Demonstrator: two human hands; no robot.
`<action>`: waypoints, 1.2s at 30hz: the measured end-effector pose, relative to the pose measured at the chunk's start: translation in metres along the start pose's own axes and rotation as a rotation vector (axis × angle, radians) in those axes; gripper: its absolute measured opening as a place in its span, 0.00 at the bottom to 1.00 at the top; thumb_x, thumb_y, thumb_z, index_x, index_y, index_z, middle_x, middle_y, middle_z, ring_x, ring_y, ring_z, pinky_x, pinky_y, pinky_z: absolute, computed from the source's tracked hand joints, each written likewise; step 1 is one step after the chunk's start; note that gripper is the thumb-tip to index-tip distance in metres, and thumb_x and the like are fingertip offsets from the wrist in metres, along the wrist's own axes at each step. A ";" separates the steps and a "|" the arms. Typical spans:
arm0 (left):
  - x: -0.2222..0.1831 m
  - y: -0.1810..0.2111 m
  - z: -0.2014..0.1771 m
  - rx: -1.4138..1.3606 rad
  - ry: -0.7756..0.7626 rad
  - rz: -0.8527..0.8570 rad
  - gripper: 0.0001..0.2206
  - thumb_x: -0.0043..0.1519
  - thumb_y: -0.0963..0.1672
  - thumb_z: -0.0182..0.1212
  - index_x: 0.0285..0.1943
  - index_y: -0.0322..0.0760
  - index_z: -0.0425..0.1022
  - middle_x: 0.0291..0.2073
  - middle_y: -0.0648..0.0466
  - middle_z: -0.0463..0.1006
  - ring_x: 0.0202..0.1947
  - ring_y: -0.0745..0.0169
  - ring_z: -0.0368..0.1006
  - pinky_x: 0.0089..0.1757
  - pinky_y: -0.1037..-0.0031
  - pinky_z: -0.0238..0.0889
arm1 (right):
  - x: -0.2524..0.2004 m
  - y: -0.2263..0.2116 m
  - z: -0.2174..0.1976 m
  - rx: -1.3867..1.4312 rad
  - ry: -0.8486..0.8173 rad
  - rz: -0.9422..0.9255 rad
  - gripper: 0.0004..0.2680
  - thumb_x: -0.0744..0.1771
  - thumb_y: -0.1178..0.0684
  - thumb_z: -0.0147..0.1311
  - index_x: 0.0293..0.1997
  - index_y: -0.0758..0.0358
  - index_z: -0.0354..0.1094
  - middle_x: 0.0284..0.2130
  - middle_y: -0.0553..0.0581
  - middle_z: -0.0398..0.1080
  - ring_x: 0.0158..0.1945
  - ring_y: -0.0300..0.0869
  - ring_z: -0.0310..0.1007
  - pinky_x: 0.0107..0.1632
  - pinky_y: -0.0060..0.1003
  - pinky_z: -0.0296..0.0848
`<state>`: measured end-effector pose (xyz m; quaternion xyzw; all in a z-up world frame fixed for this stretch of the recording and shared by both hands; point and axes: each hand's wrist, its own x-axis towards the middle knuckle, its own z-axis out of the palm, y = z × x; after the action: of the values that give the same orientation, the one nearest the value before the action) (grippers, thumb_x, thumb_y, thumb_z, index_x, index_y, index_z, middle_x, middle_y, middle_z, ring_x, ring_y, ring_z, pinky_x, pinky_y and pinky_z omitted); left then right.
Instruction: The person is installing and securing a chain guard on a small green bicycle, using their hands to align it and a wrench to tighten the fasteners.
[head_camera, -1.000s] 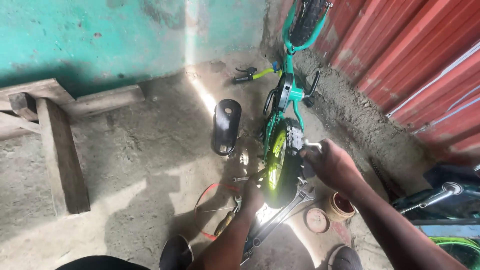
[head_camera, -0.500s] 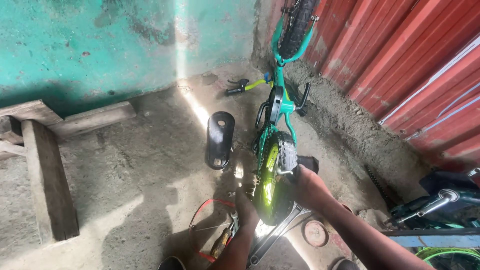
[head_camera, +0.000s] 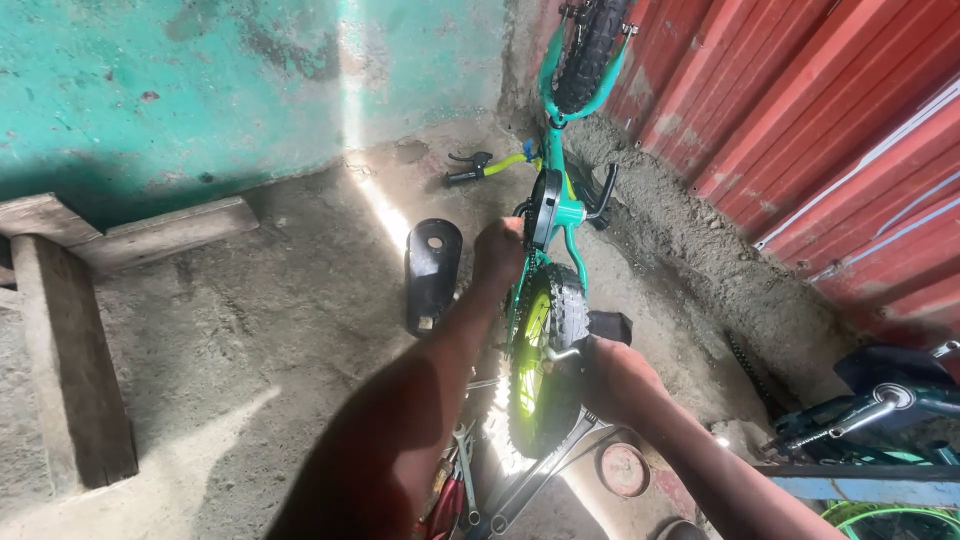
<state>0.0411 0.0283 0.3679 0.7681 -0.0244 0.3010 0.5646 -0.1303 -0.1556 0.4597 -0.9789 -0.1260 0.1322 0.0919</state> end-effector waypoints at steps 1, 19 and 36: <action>0.015 0.013 0.001 -0.025 -0.171 -0.321 0.25 0.64 0.52 0.39 0.53 0.32 0.78 0.42 0.46 0.83 0.39 0.50 0.77 0.42 0.63 0.68 | -0.004 -0.007 -0.011 -0.021 -0.049 0.019 0.10 0.68 0.39 0.52 0.46 0.47 0.76 0.31 0.50 0.79 0.27 0.38 0.80 0.33 0.34 0.81; 0.091 -0.001 0.025 -0.538 -0.354 -0.502 0.12 0.60 0.38 0.53 0.50 0.26 0.78 0.32 0.50 0.78 0.28 0.67 0.68 0.31 0.77 0.64 | -0.007 -0.033 -0.013 0.234 -0.065 0.327 0.24 0.63 0.34 0.62 0.46 0.62 0.53 0.38 0.60 0.78 0.41 0.51 0.82 0.45 0.46 0.80; 0.077 -0.030 0.016 -0.432 -0.422 -0.057 0.21 0.55 0.32 0.58 0.58 0.26 0.77 0.42 0.50 0.75 0.29 0.71 0.68 0.32 0.81 0.66 | 0.001 -0.027 -0.018 0.295 -0.069 0.234 0.16 0.63 0.46 0.61 0.41 0.62 0.53 0.34 0.56 0.78 0.38 0.47 0.83 0.42 0.41 0.82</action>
<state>0.1219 0.0485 0.3776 0.6761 -0.1831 0.1067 0.7057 -0.1303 -0.1319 0.4826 -0.9576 0.0063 0.1925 0.2141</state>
